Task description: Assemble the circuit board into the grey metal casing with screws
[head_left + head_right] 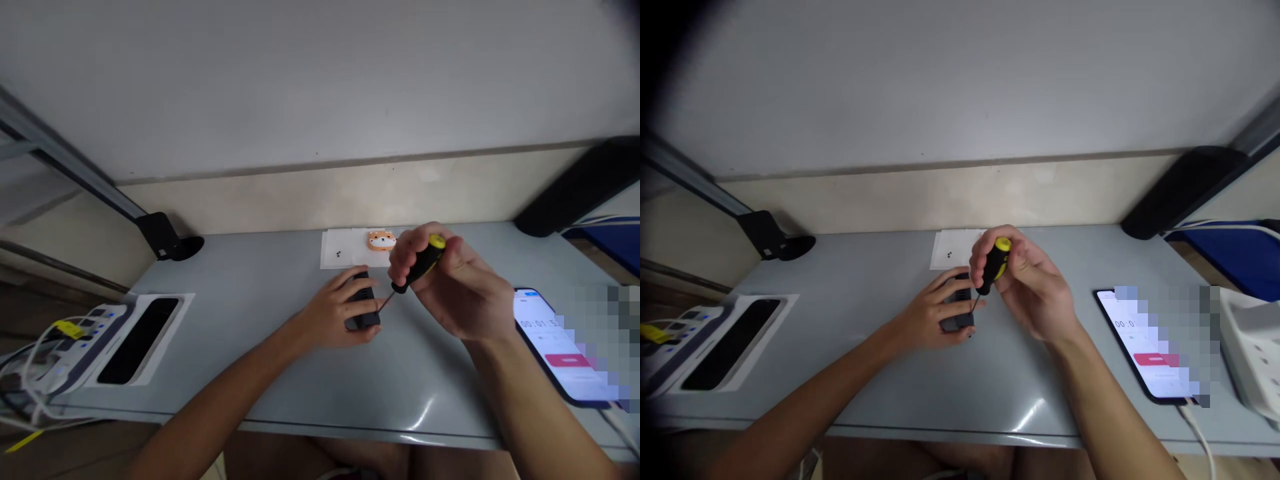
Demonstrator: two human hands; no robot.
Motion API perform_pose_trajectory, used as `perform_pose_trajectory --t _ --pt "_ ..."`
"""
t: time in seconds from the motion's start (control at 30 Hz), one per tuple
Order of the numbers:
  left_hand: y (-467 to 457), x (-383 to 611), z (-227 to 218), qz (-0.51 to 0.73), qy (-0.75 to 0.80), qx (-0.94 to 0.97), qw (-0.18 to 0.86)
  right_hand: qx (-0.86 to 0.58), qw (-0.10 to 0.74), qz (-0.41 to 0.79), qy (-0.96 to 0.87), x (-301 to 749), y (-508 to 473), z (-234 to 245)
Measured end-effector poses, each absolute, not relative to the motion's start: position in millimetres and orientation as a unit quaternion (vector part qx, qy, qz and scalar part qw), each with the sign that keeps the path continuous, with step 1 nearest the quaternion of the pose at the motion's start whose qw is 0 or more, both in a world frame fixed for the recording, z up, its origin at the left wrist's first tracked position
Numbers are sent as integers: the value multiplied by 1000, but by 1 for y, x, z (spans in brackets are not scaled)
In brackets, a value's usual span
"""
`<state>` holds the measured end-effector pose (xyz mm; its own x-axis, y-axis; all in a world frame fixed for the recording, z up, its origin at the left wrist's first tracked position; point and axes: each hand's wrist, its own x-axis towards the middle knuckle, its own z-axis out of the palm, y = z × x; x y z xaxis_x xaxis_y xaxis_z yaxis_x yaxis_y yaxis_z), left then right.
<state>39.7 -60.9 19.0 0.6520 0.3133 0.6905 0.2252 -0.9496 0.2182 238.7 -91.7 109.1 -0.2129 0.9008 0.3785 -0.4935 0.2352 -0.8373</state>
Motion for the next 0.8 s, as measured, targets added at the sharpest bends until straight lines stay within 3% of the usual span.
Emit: perform_pose_trajectory --t 0.57,0.8 --pt "-60 39 18 385 149 910 41 -204 599 589 -502 236 -95 110" --pt "-59 38 17 379 146 913 47 -223 649 565 -458 223 -95 107"
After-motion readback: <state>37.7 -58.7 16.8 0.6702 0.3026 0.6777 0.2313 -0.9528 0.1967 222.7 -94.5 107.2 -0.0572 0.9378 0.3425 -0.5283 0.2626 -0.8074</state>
